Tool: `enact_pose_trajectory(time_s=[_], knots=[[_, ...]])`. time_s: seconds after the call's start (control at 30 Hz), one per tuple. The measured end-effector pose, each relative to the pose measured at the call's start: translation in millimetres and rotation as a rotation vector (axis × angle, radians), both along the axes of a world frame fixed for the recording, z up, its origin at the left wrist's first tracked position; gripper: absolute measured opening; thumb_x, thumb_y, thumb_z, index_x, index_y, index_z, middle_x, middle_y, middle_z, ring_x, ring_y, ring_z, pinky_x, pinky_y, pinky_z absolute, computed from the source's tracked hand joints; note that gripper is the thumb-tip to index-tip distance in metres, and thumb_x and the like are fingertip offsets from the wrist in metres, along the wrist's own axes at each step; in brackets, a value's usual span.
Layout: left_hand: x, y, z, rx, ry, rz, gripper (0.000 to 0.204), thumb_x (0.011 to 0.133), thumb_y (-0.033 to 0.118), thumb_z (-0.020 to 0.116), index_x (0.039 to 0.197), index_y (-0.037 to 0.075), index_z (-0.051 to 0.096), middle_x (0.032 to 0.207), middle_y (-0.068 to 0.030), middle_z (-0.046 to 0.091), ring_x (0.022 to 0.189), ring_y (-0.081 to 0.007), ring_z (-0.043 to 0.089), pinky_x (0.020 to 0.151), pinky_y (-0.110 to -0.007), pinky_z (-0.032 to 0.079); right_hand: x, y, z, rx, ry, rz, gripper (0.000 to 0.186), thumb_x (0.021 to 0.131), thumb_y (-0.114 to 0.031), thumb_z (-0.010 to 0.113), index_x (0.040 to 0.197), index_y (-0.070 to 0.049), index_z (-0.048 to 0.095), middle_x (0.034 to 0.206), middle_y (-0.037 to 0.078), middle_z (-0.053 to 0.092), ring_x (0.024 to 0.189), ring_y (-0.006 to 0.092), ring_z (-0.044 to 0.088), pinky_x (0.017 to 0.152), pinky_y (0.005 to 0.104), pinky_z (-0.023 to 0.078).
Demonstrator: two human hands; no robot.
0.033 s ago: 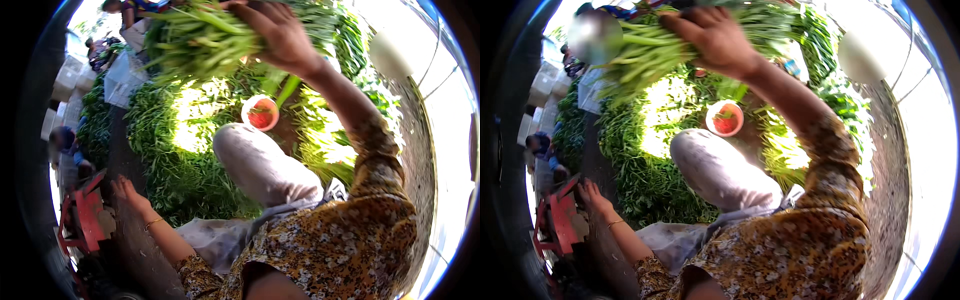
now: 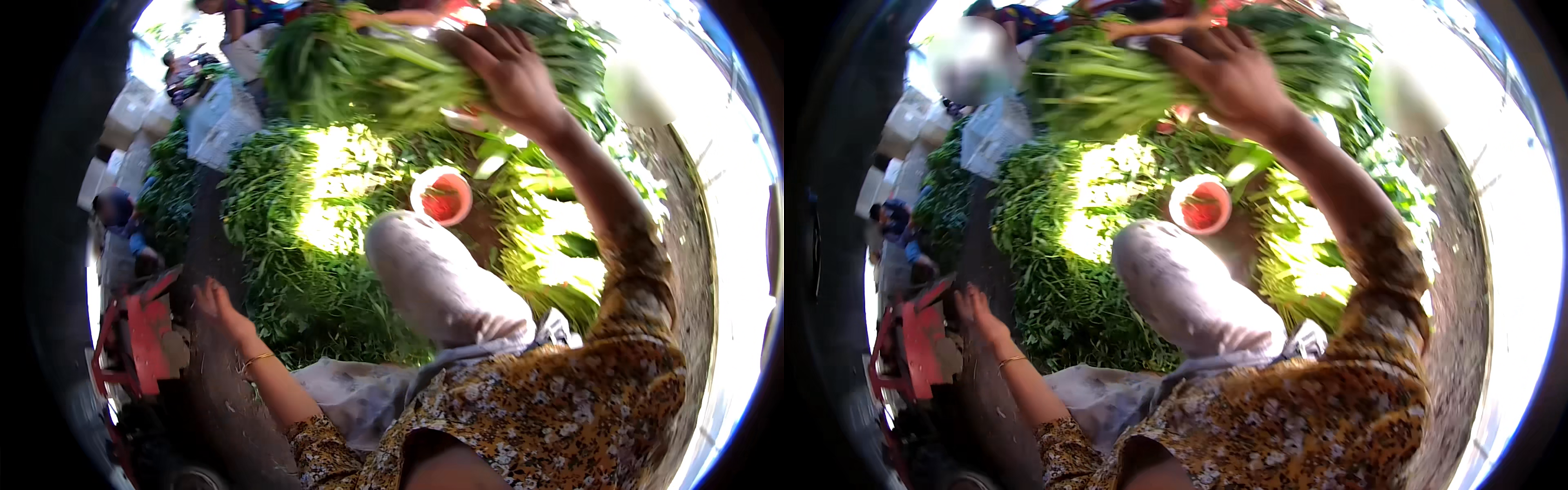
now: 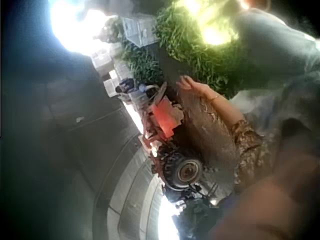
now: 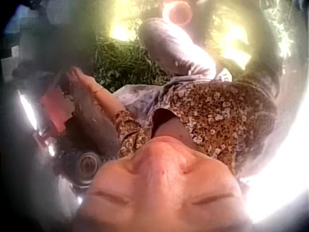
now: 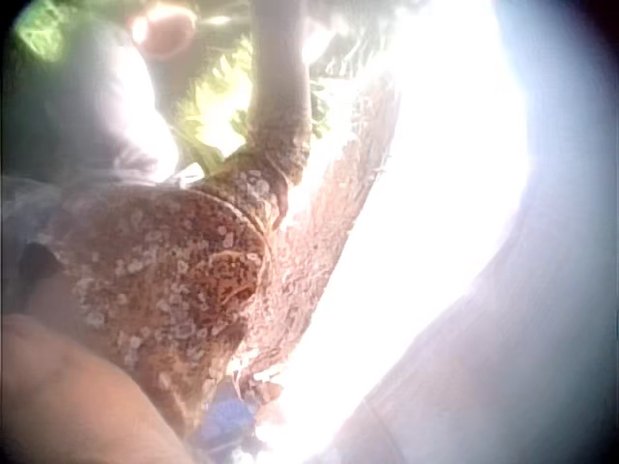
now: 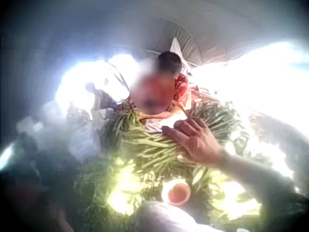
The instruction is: The person gathers leafy green vegetables from a large pile on the ground, aligns the stems, and ties them into bundles using rubber bands. The person then places the finished bundles aside.
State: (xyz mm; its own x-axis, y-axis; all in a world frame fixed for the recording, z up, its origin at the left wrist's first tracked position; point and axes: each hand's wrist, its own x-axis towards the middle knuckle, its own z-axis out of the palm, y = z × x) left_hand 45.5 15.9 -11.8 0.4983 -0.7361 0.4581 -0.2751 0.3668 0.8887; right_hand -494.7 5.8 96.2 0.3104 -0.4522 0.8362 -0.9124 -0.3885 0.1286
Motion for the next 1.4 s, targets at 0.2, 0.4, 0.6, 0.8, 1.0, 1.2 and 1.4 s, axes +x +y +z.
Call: enact_pose_trajectory(time_s=[0.2,0.4,0.6,0.8,1.0,1.2,1.4], knots=[[-84.5,-27.6,18.5,0.066,0.135,-0.161,0.073,0.083,0.02,0.063,0.139,0.002,0.018,0.13,-0.0201,0.041,0.12,-0.0289,0.042,0.099,-0.039,0.037,-215.6,58.4,-225.2,0.86,0.057,-0.61,0.09,0.056,-0.004,0.073,0.136,-0.01,0.031,0.121,0.019,0.049,0.11,0.037,0.045,0.095,0.0476,0.033],[-48.9,0.1,8.4,0.131,0.161,-0.125,0.073,0.084,0.023,0.063,0.139,0.006,0.02,0.127,-0.0187,0.044,0.12,-0.0291,0.042,0.099,-0.044,0.039,-185.1,64.9,-331.6,1.495,-0.064,-0.713,0.102,0.049,-0.018,0.081,0.136,-0.009,0.03,0.133,0.015,0.04,0.127,0.0303,0.032,0.106,0.0411,0.026],[-17.1,23.1,14.6,0.121,0.184,-0.053,0.065,0.079,0.017,0.068,0.132,0.003,0.033,0.104,-0.009,0.051,0.098,-0.0173,0.05,0.087,-0.033,0.043,-143.2,0.5,-234.8,1.687,-0.059,-0.48,0.084,0.062,-0.02,0.076,0.132,0.002,0.035,0.13,0.023,0.043,0.119,0.0316,0.045,0.099,0.037,0.038],[12.9,50.6,41.8,0.097,0.142,0.063,0.043,0.074,0.002,0.069,0.112,0.0,0.05,0.081,-0.0009,0.052,0.075,-0.0093,0.051,0.071,-0.025,0.045,-20.4,-67.5,-147.5,1.277,-0.302,0.196,0.07,0.071,-0.017,0.071,0.131,0.001,0.039,0.115,0.02,0.056,0.097,0.0246,0.058,0.084,0.0335,0.047],[62.7,87.8,74.8,0.271,-0.141,-0.006,0.034,0.078,0.004,0.065,0.111,0.001,0.054,0.077,-0.0005,0.054,0.07,-0.0095,0.056,0.068,-0.025,0.048,142.7,-122.4,-131.7,1.387,0.007,0.501,0.062,0.077,-0.016,0.067,0.132,-0.006,0.04,0.117,0.018,0.056,0.096,0.0251,0.059,0.084,0.0344,0.047],[119.1,70.9,-4.4,0.6,0.007,0.017,0.028,0.084,0.014,0.061,0.106,0.0,0.054,0.084,-0.0026,0.058,0.072,-0.0094,0.057,0.068,-0.024,0.049,280.4,-122.3,-216.5,1.655,0.329,0.466,0.065,0.078,-0.024,0.066,0.133,-0.004,0.036,0.122,0.022,0.051,0.11,0.0306,0.053,0.094,0.0392,0.041],[158.0,38.4,-127.0,0.836,0.244,-0.094,0.029,0.083,0.014,0.063,0.106,-0.001,0.053,0.086,-0.0042,0.06,0.073,-0.0111,0.058,0.066,-0.024,0.049,375.5,-139.7,-309.1,1.616,0.025,0.37,0.073,0.078,-0.032,0.066,0.132,0.004,0.032,0.125,0.024,0.047,0.115,0.0354,0.047,0.095,0.0423,0.039]])
